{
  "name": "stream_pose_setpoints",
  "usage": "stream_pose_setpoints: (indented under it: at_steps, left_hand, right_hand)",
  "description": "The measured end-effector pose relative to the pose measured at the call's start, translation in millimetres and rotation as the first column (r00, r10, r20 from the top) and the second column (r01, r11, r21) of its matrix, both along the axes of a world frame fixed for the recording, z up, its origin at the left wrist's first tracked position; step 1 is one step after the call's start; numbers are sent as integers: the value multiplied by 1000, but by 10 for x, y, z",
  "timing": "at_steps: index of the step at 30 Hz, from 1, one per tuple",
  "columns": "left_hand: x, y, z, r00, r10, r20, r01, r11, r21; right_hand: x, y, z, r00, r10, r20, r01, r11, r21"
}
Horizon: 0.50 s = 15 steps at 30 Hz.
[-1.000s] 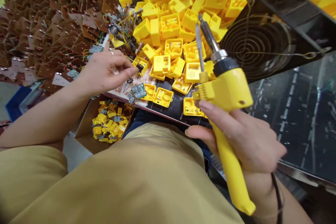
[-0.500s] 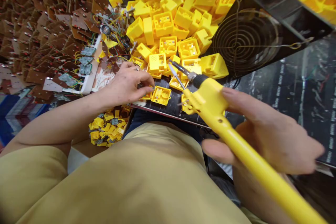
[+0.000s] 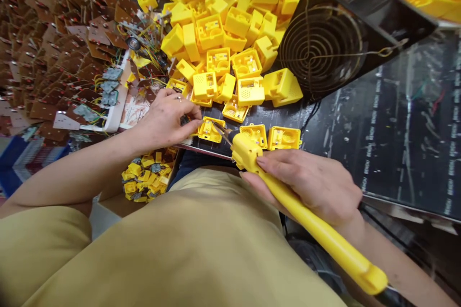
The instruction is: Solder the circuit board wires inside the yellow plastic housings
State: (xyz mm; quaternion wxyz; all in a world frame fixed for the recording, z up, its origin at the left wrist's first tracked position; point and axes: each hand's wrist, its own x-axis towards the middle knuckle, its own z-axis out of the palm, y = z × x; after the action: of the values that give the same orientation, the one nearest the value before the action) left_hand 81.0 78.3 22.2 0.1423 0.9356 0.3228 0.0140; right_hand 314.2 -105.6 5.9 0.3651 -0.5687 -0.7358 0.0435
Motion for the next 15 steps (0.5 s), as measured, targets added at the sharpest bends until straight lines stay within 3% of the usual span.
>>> stream_pose_setpoints:
  at_steps: [5, 10, 15]
  left_hand:
    - [21, -1, -17, 1000, -4, -13, 4, 1000, 2]
    - [24, -11, -24, 999, -25, -28, 26, 999, 35]
    - [16, -17, -42, 999, -43, -12, 44, 998, 48]
  right_hand:
    - [-30, 89, 33, 993, 114, -3, -114, 993, 31]
    - [-58, 101, 125, 973, 161, 164, -179, 979, 102]
    - [146, 48, 139, 965, 130, 230, -123, 991, -43]
